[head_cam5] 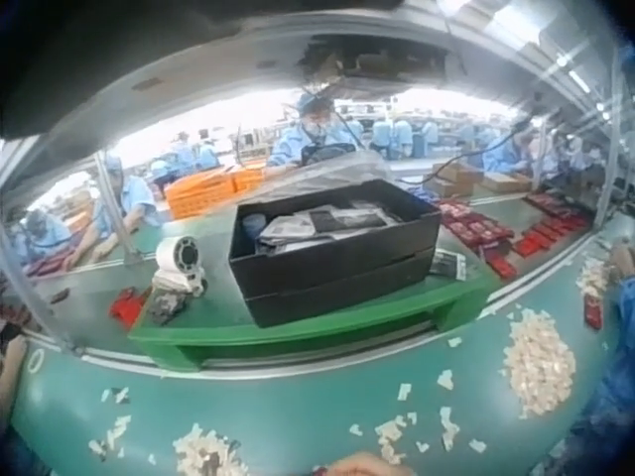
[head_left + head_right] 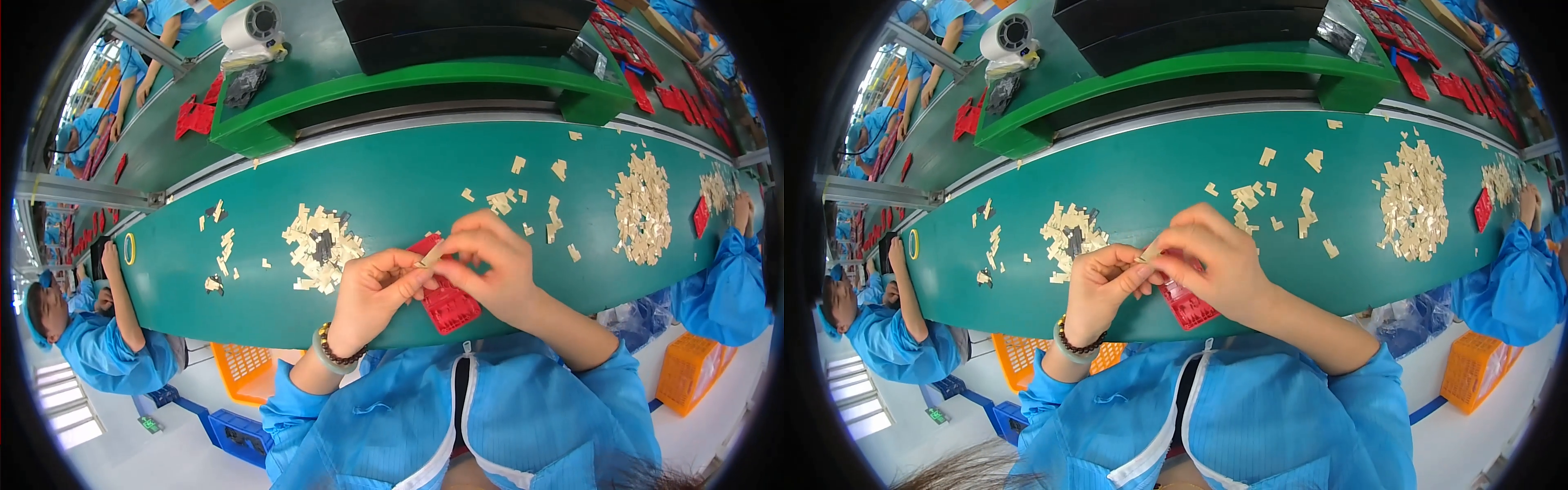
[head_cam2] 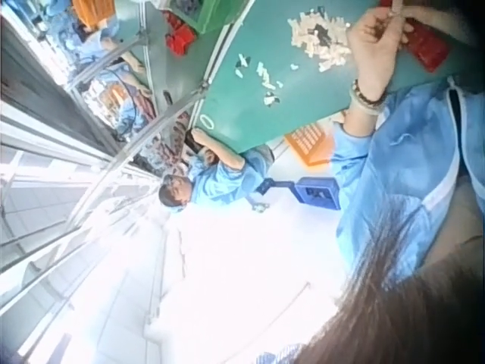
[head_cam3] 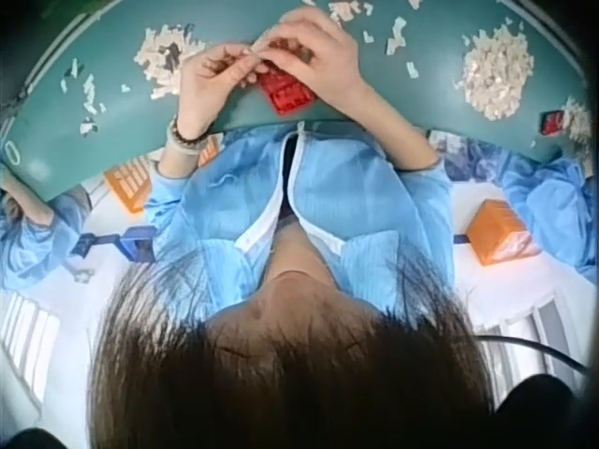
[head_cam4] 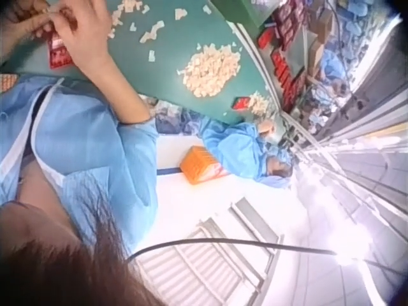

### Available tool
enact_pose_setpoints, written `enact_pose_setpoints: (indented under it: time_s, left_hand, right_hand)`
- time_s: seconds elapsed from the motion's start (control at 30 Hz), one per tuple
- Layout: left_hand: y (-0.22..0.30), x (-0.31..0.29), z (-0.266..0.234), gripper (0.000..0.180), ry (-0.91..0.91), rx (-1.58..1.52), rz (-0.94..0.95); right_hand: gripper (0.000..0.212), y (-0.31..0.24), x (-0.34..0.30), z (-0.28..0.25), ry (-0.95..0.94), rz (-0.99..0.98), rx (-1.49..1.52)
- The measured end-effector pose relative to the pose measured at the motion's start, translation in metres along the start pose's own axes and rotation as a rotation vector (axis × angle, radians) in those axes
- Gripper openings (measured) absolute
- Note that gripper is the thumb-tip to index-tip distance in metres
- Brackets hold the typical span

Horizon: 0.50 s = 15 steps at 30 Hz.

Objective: The person assembles small metal components into red plastic housings by hand on an industrial assembly line.

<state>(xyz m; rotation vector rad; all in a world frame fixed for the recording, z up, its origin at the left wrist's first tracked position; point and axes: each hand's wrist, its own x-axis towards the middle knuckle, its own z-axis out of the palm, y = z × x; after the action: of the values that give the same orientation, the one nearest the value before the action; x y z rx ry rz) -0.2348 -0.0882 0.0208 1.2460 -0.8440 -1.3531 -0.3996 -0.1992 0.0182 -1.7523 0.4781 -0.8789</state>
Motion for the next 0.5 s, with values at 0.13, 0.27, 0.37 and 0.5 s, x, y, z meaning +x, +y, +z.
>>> enact_pose_setpoints:
  time_s: [0.13, 0.27, 0.37, 0.5]
  left_hand:
    - [-0.003, 0.003, 0.012, 0.01, 0.073, 0.28, 0.381]
    - [-0.005, 0.004, 0.02, 0.022, 0.05, 0.941, 1.133]
    - [-0.023, -0.004, 0.031, 0.022, -0.237, 1.201, 1.304]
    - [-0.022, 0.011, 0.013, 0.027, -0.138, 1.123, 1.022]
  right_hand:
    - [0.022, 0.001, -0.009, -0.002, -0.046, -0.258, -0.285]
    - [0.021, 0.009, -0.02, -0.02, -0.183, 0.016, 0.005]
    - [0.021, 0.034, -0.034, -0.043, -0.085, 0.342, -0.232]
    - [0.023, 0.026, -0.038, -0.052, -0.034, 0.139, -0.189]
